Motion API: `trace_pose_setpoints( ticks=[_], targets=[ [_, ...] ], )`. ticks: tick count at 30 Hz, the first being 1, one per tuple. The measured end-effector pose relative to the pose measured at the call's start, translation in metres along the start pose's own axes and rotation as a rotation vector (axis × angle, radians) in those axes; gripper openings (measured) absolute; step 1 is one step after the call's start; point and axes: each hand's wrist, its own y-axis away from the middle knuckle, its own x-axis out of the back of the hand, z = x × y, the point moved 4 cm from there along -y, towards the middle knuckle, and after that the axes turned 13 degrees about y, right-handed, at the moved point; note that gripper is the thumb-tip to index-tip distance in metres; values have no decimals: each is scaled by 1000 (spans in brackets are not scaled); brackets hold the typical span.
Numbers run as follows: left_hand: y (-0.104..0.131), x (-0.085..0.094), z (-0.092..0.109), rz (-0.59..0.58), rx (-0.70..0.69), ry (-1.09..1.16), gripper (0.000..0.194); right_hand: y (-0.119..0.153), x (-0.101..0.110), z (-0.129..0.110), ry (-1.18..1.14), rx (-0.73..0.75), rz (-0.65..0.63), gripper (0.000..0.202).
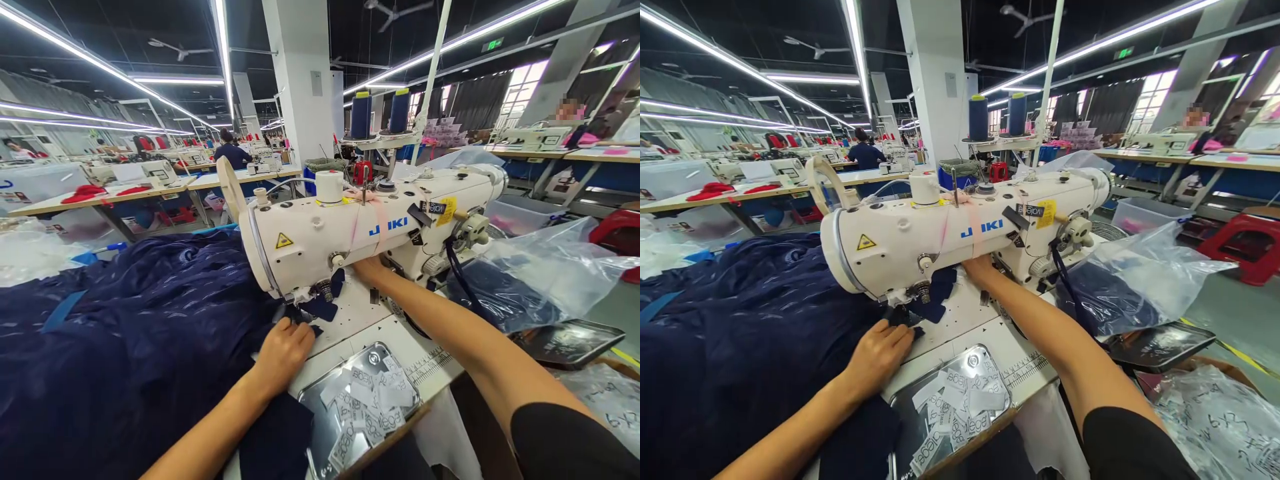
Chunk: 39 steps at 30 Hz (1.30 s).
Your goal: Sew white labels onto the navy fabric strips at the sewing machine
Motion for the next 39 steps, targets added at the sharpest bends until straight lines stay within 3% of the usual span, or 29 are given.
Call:
trace_pose_setpoints(
  ticks=[3,8,11,14,18,21,25,32,39],
  targets=[
    [0,-19,6,-103,61,49,34,2,2,6,-80,-134,77,43],
    [17,-13,5,-159,-27,-40,26,38,17,6,-155,-301,200,25],
    [24,-9,4,-189,-30,-76,23,72,34,-13,-174,-138,345,21],
    [24,-9,7,-201,-36,-81,23,102,47,-50,-2,107,449,22],
    [21,-9,9,-179,-24,-86,26,109,39,-103,103,344,267,19],
    [26,-5,9,-142,-5,-94,27,96,28,-123,13,341,62,19],
    [37,4,7,-75,33,-117,30,80,20,-127,-168,288,-106,18],
    [34,1,8,-3,-2,-124,25,77,13,-124,-356,242,-126,16],
    [31,-5,9,-77,-15,-109,25,77,13,-124,-417,233,-83,17]
  ],
)
